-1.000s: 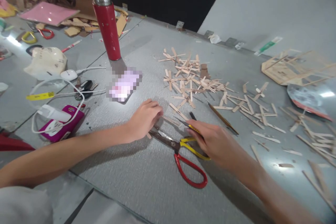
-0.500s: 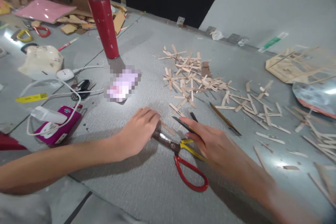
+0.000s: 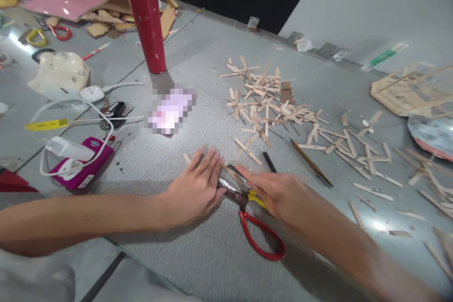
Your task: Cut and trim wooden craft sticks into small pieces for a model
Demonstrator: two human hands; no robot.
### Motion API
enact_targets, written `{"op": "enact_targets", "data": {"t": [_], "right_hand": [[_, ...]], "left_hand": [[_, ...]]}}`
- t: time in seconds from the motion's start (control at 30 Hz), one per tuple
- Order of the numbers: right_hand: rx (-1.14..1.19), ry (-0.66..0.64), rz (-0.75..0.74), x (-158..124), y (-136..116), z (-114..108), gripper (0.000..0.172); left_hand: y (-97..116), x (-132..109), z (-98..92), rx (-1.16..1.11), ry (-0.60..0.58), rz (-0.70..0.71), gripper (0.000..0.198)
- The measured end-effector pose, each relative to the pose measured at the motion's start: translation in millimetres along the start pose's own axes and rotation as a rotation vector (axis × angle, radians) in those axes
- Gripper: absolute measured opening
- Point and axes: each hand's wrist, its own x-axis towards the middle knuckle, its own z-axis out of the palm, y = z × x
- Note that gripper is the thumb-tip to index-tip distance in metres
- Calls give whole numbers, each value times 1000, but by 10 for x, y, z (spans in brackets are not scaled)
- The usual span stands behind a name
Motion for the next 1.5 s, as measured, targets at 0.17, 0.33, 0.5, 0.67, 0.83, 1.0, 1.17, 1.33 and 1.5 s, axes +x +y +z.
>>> {"op": "enact_targets", "data": {"t": [0.17, 0.33, 0.5, 0.67, 0.83, 1.0, 1.17, 1.33, 1.5], "right_hand": [[-55, -104, 9, 45, -36, -50, 60], [-122, -109, 16, 54, -116, -102, 64], [-177, -127, -7, 41, -152, -115, 68], [-183, -102, 9, 34, -148, -97, 66], [-163, -87, -18, 35, -153, -97, 64], [-204, -129, -2, 46, -180, -118, 67], [-234, -121, 1, 37, -182, -131, 69], [-311, -167, 2, 52, -235, -151, 73], [-419, -242, -3, 210, -366, -273, 69]], "left_hand": [[0, 8, 25, -21, -3, -1, 60], [-1, 17, 26, -20, -16, 15, 60], [0, 14, 26, -17, 4, 22, 60], [-6, 15, 40, -8, 20, 38, 60], [-13, 24, 32, 7, 30, 35, 60], [-4, 17, 27, -4, 16, 33, 61], [2, 21, 28, -18, -11, 23, 61], [-14, 38, 17, -7, -10, 34, 61], [-61, 54, 6, -60, -20, 51, 60]]}}
